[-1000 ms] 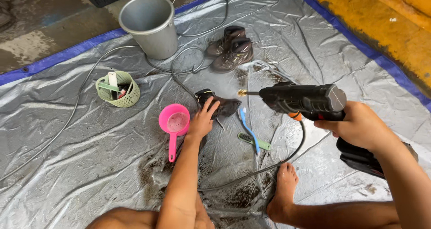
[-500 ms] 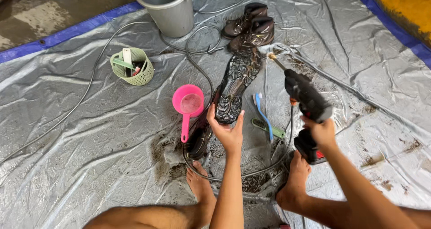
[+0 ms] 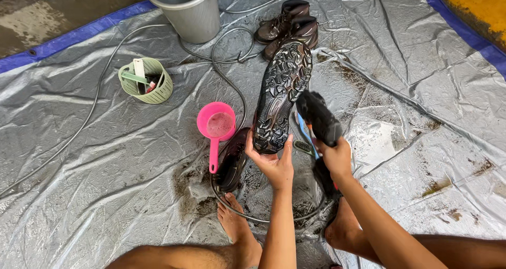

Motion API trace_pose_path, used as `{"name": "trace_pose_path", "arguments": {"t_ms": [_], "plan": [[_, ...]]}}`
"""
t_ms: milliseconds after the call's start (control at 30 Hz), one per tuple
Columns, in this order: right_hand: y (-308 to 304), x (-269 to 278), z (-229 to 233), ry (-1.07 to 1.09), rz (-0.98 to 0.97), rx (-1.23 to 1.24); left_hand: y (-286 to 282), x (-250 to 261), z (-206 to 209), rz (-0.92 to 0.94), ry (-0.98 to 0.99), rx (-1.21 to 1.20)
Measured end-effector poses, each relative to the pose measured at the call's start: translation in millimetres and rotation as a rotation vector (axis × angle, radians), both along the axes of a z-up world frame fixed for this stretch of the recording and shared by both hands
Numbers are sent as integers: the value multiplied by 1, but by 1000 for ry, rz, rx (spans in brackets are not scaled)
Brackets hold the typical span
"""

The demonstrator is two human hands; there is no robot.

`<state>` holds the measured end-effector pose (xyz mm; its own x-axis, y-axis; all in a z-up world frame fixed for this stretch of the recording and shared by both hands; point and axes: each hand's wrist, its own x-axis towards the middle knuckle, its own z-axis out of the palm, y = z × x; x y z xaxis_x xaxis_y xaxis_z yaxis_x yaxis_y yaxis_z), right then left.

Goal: The person scrubs a dark shoe with a blue brush and soapy water, then rinses it using a power drill with a water nozzle attachment. They repeat the process on the second shoe, scrubbing and rinsing it thoroughly.

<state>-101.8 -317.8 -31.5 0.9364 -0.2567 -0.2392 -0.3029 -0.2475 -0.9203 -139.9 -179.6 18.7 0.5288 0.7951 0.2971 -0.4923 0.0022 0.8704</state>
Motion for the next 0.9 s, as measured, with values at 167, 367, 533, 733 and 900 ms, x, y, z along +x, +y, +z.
{"name": "trace_pose_path", "arguments": {"t_ms": [167, 367, 533, 733, 900], "plan": [[31, 23, 106, 10, -81, 480, -8, -12, 4, -26, 15, -98], [31, 42, 151, -7, 49, 602, -10, -23, 13, -63, 9, -80], [38, 30, 175, -23, 91, 614, -13, -30, 19, -95, -9, -122], [42, 27, 180, -96, 109, 687, 2, -31, 29, -96, -4, -62], [38, 30, 177, -116, 84, 781, -1, -28, 54, -25, 13, 117]]}}
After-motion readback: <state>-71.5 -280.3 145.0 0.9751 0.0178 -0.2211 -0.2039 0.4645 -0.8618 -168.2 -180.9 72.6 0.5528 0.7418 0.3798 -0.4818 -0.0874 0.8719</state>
